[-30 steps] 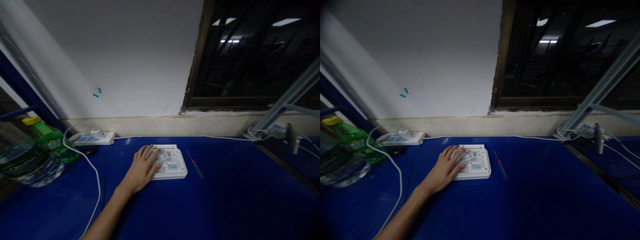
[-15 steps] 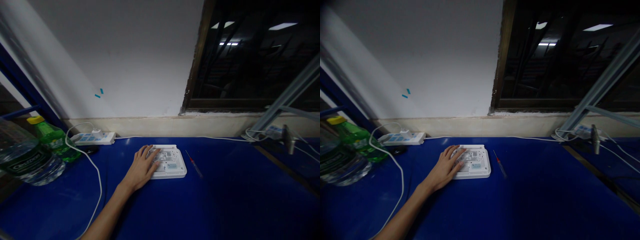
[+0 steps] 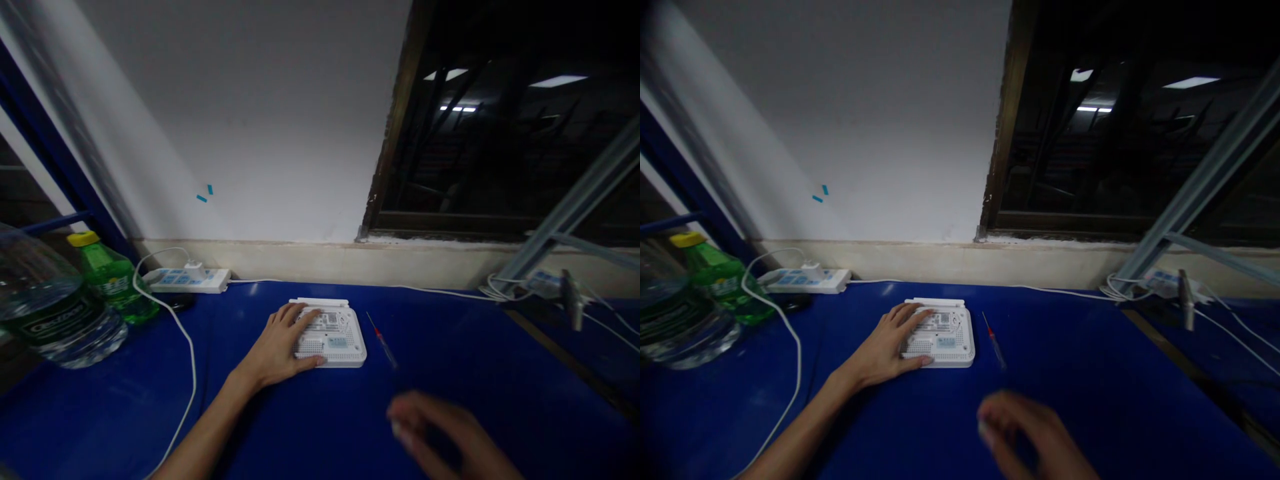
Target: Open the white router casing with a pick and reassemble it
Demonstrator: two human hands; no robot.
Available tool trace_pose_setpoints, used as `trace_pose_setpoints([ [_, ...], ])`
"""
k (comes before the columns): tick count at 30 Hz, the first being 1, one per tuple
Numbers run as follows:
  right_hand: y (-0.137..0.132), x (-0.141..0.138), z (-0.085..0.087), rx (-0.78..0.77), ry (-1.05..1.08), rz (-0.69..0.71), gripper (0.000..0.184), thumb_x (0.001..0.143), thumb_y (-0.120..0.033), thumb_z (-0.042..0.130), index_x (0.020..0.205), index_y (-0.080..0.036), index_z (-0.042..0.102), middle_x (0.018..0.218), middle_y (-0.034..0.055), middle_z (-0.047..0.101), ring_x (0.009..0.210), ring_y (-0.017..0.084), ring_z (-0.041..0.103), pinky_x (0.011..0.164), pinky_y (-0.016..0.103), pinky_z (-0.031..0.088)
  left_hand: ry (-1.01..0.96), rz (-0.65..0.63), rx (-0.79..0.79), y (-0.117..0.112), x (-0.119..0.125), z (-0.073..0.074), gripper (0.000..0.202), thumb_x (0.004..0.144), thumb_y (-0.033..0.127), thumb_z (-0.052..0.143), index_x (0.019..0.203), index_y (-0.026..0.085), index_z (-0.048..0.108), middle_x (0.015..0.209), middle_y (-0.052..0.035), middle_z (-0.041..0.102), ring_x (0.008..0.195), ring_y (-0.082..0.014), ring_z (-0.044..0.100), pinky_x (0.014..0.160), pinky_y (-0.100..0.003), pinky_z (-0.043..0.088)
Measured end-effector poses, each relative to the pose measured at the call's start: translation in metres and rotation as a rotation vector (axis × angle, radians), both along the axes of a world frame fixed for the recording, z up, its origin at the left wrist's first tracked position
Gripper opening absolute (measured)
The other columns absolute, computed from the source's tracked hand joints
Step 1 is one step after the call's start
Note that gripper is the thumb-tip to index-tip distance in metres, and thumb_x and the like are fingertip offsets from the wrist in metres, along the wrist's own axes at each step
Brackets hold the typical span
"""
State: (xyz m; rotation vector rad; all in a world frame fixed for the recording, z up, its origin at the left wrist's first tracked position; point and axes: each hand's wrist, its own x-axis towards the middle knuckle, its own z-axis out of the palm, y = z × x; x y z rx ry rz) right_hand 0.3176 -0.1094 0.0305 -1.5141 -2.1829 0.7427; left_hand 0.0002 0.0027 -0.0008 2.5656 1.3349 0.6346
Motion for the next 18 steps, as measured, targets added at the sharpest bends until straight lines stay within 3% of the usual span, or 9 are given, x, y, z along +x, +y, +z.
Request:
trace_pose_setpoints([
  [2,0.041,0.006,-0.004,0.072,-0.011,-0.125,0.033,0.101,-0.046,0.040,0.115,-0.035,0.068,0.104,0.0053,0.072,0.089,0.024,0.071,0.083,0.044,0.058,-0.007,-0.011,0.000,0.002,-0.001,0.000,0.089,0.083,0.071,0.068,0.157,0.036,0.034,0.156,-0.0110,0.042,0.142,-0.0388,0.038,0.112,-0.062,0.036],
  [4,0.077,0.010,-0.012,0.193,-0.087,-0.288,0.035,0.097,-0.046,0.046,0.116,-0.026,0.066,0.100,0.0084,0.071,0.079,0.024,0.069,0.078,0.042,0.056,-0.014,-0.024,-0.006,0.004,-0.002,0.001,0.096,0.079,0.074,0.069,0.158,0.035,0.031,0.156,-0.0116,0.042,0.141,-0.0389,0.039,0.113,-0.062,0.036],
  [7,0.111,0.009,-0.028,0.188,-0.248,-0.336,0.043,0.089,-0.051,0.060,0.118,-0.020,0.066,0.098,0.0106,0.071,0.083,0.027,0.069,0.076,0.041,0.053,-0.006,-0.032,-0.028,0.008,-0.001,0.004,0.109,0.071,0.078,0.073,0.160,0.033,0.028,0.155,-0.0132,0.043,0.139,-0.0411,0.041,0.112,-0.065,0.036],
  [9,0.122,0.006,-0.036,0.166,-0.325,-0.322,0.037,0.087,-0.049,0.064,0.108,-0.019,0.068,0.095,0.0111,0.072,0.087,0.029,0.070,0.075,0.040,0.051,0.015,-0.035,-0.035,0.011,0.002,0.008,0.115,0.066,0.077,0.077,0.160,0.032,0.029,0.155,-0.0139,0.043,0.139,-0.0426,0.041,0.112,-0.066,0.034],
  [11,0.128,0.002,-0.040,0.143,-0.348,-0.295,0.022,0.090,-0.039,0.060,0.095,-0.019,0.068,0.088,0.0100,0.072,0.084,0.028,0.070,0.071,0.037,0.049,0.051,-0.042,-0.036,0.015,0.005,0.012,0.117,0.062,0.076,0.081,0.158,0.030,0.032,0.154,-0.0140,0.045,0.141,-0.0432,0.039,0.113,-0.066,0.032],
  [13,0.131,0.001,-0.042,0.114,-0.316,-0.284,0.019,0.093,-0.032,0.053,0.087,-0.020,0.066,0.081,0.0078,0.072,0.077,0.025,0.070,0.067,0.035,0.047,0.090,-0.057,-0.049,0.018,0.008,0.016,0.118,0.058,0.075,0.083,0.156,0.030,0.036,0.151,-0.0139,0.048,0.140,-0.0435,0.038,0.113,-0.066,0.031],
  [15,0.132,0.001,-0.041,0.084,-0.207,-0.285,0.022,0.094,-0.035,0.050,0.087,-0.021,0.065,0.077,0.0062,0.071,0.074,0.024,0.070,0.067,0.035,0.047,0.105,-0.069,-0.066,0.019,0.011,0.018,0.119,0.056,0.075,0.084,0.156,0.030,0.037,0.150,-0.0142,0.049,0.139,-0.0444,0.039,0.112,-0.068,0.031],
  [18,0.129,0.004,-0.033,0.002,0.121,-0.282,0.031,0.093,-0.049,0.051,0.095,-0.021,0.063,0.080,0.0057,0.071,0.069,0.022,0.071,0.065,0.034,0.051,0.078,-0.077,-0.071,0.018,0.012,0.017,0.116,0.059,0.071,0.085,0.156,0.031,0.035,0.152,-0.0139,0.047,0.138,-0.0439,0.041,0.112,-0.068,0.030],
])
